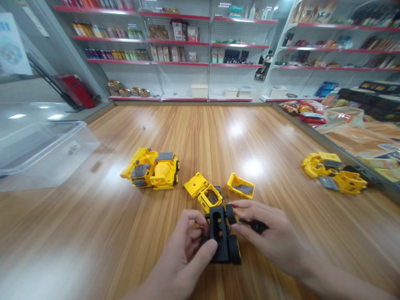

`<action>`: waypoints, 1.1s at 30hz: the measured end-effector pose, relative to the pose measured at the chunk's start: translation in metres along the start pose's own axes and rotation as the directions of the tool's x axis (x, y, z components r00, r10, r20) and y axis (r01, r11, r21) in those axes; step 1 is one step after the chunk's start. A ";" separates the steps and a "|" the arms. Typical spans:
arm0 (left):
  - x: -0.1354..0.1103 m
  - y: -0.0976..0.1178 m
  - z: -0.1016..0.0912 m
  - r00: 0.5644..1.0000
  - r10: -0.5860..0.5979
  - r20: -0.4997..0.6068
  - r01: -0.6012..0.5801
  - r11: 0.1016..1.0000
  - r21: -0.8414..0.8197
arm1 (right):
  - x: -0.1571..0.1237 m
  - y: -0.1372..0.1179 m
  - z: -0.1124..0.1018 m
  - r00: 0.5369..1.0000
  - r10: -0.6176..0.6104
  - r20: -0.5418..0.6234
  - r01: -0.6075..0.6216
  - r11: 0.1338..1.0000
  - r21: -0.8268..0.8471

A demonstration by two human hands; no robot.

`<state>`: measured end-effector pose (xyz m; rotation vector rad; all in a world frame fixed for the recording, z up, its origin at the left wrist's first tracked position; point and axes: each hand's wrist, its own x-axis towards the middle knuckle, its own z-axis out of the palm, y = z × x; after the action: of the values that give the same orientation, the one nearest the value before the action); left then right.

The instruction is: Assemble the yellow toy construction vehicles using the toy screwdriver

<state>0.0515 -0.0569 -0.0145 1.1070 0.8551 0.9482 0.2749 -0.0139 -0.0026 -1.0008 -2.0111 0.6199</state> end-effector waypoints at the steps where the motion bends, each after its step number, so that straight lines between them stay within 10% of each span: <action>1: 0.001 -0.002 -0.001 0.998 -0.020 -0.053 0.016 0.997 -0.080 | 0.000 -0.002 0.000 0.999 -0.040 0.011 0.039 0.999 0.003; 3: 0.004 -0.006 -0.003 0.992 -0.072 -0.106 0.053 0.984 -0.173 | -0.001 -0.005 0.000 0.993 -0.108 0.041 0.107 0.994 0.016; 9: 0.009 -0.007 -0.005 0.973 -0.128 0.189 0.169 0.961 -0.218 | -0.007 -0.008 0.006 0.971 -0.178 0.158 0.175 0.984 0.035; 33: 0.007 -0.005 -0.002 0.978 -0.188 0.089 0.172 0.972 0.163 | -0.010 -0.013 0.008 0.977 -0.150 0.154 0.147 0.989 0.032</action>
<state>0.0534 -0.0509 -0.0204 1.1795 0.9385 0.6766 0.2670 -0.0303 -0.0023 -0.8021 -2.1890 0.6531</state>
